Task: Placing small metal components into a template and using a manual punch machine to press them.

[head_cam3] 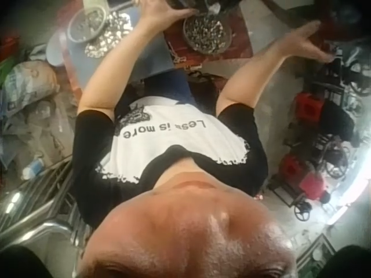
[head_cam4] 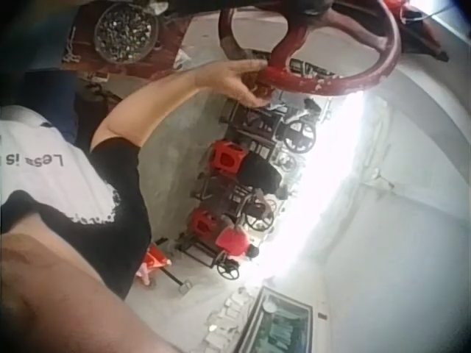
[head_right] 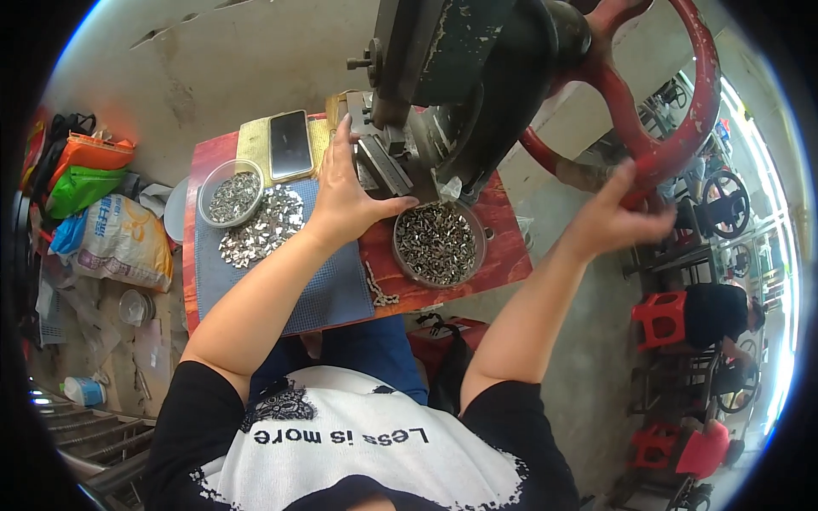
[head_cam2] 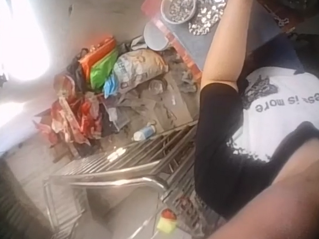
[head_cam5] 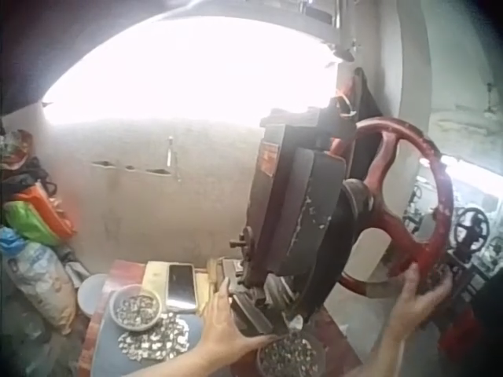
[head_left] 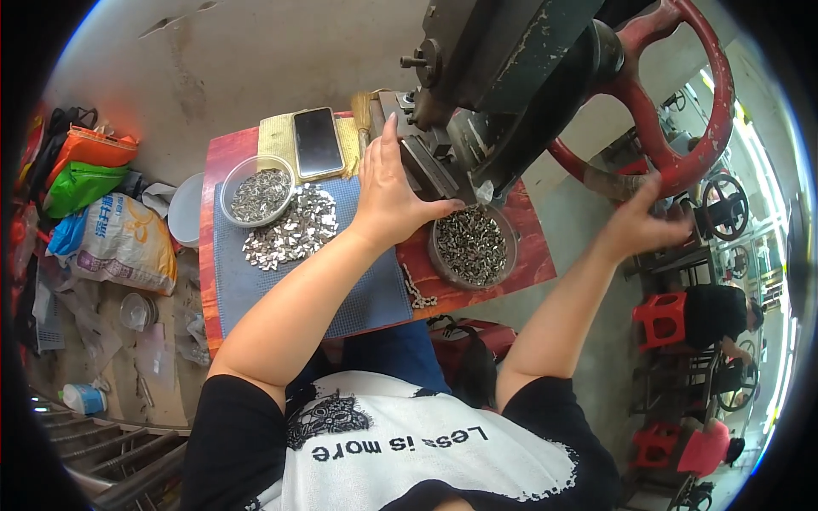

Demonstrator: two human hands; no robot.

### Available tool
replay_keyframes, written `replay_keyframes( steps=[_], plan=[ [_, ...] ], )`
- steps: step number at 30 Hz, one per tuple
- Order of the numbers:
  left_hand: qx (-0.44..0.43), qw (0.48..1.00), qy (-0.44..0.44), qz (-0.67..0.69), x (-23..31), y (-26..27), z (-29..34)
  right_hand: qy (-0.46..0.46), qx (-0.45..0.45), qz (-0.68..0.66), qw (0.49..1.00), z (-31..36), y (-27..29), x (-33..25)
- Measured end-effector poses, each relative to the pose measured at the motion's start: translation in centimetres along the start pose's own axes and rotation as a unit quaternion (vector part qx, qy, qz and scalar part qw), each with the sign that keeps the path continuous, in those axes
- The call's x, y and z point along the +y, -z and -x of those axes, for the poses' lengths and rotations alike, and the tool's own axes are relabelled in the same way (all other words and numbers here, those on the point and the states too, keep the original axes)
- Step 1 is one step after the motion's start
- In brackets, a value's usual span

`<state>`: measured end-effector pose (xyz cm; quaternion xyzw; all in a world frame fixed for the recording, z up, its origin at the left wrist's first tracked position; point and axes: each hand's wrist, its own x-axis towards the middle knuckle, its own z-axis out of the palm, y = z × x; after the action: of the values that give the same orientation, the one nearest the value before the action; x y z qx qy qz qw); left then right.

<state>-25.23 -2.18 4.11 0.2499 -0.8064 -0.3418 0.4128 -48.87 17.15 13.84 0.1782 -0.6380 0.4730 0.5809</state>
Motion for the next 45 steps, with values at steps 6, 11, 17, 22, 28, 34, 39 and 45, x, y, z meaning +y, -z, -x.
replay_keyframes(
  steps=[6,11,17,22,28,34,39,45],
  plan=[
    [-0.003,1.0,-0.003,0.005,-1.4,0.3,-0.6,-0.018,-0.151,-0.05,0.987,-1.3,-1.6,2.2],
    [-0.082,0.996,0.001,0.031,-3.4,-0.3,-4.7,0.019,-0.266,0.022,0.963,-11.4,-0.7,2.4],
    [-0.137,0.99,0.012,-0.01,-4.2,0.3,-7.5,-0.152,-0.336,-0.158,0.916,-15.8,-2.7,-0.3],
    [-0.143,0.99,0.016,-0.001,-3.9,0.0,-7.5,-0.147,-0.183,-0.25,0.939,-9.6,-1.9,1.0],
    [-0.125,0.992,0.004,0.004,-4.3,0.3,-7.4,-0.099,-0.073,-0.317,0.94,-1.7,-3.2,1.8],
    [-0.079,0.997,0.018,0.002,-0.9,0.4,-1.3,-0.128,-0.13,-0.277,0.943,-4.2,-2.5,1.8],
    [-0.043,0.998,0.009,-0.039,0.1,0.3,-0.3,-0.118,-0.078,-0.287,0.947,-1.8,-3.3,1.8],
    [-0.026,0.996,-0.003,-0.08,0.0,0.4,0.0,0.072,-0.01,0.029,0.997,0.4,-1.5,2.2]
  ],
)
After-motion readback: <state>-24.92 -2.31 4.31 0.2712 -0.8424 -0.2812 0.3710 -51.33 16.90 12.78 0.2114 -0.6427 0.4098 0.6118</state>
